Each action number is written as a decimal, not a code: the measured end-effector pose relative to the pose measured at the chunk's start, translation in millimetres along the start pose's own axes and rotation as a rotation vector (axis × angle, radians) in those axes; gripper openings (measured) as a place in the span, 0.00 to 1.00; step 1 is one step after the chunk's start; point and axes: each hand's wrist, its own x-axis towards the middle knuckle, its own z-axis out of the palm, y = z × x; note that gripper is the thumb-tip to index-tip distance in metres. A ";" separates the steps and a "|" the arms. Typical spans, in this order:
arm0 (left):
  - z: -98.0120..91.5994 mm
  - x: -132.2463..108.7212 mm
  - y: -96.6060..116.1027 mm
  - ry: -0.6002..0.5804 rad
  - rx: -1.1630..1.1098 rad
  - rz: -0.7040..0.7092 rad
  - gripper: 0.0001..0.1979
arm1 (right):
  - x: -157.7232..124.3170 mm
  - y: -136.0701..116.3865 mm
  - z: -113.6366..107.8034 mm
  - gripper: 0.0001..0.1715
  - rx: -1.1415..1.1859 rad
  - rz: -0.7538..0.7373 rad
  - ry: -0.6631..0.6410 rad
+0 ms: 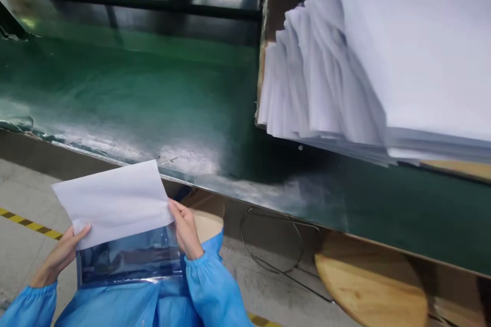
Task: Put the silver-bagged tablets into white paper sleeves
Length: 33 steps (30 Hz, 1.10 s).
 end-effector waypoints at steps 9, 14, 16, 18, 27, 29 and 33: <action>6.1 14.0 -36.8 0.122 0.043 -0.083 0.17 | -28.9 35.7 -13.8 0.31 0.033 0.011 0.218; 3.6 -13.8 -53.5 0.153 0.123 -0.137 0.21 | -61.6 37.2 -39.3 0.34 -0.105 0.114 0.275; -0.3 -30.7 -62.1 0.158 0.182 -0.174 0.25 | -77.9 41.2 -51.6 0.38 -0.201 0.159 0.250; -4.4 -48.5 -71.5 0.156 0.241 -0.215 0.28 | -93.8 47.1 -64.4 0.40 -0.257 0.220 0.212; 0.6 -76.9 -68.5 0.135 0.152 -0.131 0.35 | -96.3 31.6 -55.5 0.28 -0.246 0.202 0.022; 1.9 -76.3 -56.0 0.077 0.127 -0.075 0.39 | -89.3 27.1 -45.6 0.34 -0.208 0.198 -0.020; 0.4 -75.6 -39.5 0.053 0.106 -0.074 0.44 | -80.2 30.8 -35.9 0.45 -0.091 0.275 -0.059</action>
